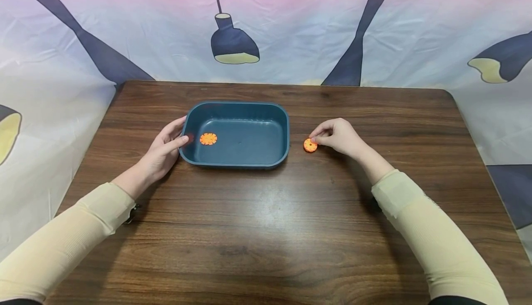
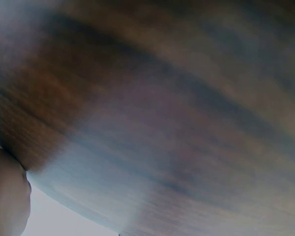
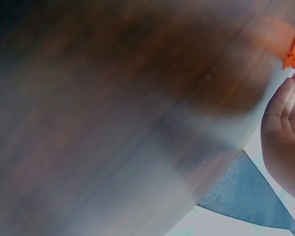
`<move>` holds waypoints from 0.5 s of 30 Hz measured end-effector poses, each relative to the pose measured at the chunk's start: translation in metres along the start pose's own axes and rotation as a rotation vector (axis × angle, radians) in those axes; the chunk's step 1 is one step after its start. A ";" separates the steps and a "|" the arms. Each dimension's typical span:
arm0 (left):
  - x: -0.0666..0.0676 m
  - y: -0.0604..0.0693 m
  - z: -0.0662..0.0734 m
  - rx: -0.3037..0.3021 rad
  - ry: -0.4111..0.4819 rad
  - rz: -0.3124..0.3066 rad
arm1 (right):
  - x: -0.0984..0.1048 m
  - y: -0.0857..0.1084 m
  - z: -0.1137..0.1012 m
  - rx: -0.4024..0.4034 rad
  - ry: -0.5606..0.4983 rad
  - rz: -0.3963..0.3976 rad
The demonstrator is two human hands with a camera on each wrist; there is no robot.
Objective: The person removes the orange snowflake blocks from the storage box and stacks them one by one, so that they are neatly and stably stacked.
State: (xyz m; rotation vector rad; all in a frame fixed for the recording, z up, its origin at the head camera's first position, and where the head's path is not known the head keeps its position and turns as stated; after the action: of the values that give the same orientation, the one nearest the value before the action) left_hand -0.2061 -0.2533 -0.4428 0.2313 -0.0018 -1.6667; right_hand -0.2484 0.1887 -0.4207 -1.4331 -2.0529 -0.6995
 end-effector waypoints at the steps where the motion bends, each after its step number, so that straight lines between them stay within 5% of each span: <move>1: 0.000 0.000 0.000 0.002 -0.001 0.001 | 0.000 0.000 0.000 -0.001 0.000 -0.001; 15: 0.000 0.001 0.000 0.009 -0.005 0.004 | 0.007 -0.002 -0.016 0.029 -0.039 0.031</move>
State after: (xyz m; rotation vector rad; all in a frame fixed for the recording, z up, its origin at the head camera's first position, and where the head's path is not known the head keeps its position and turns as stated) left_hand -0.2054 -0.2533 -0.4423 0.2345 -0.0136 -1.6636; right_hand -0.2502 0.1821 -0.4042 -1.4694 -2.0582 -0.6309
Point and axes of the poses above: each hand's wrist, its own y-axis away from the middle knuckle, its own x-axis out of the back of the hand, z = x × y, the point moved 5 cm from there along -y, towards the middle knuckle, and after that the axes turned 4 degrees about z, right-handed, at the moved point
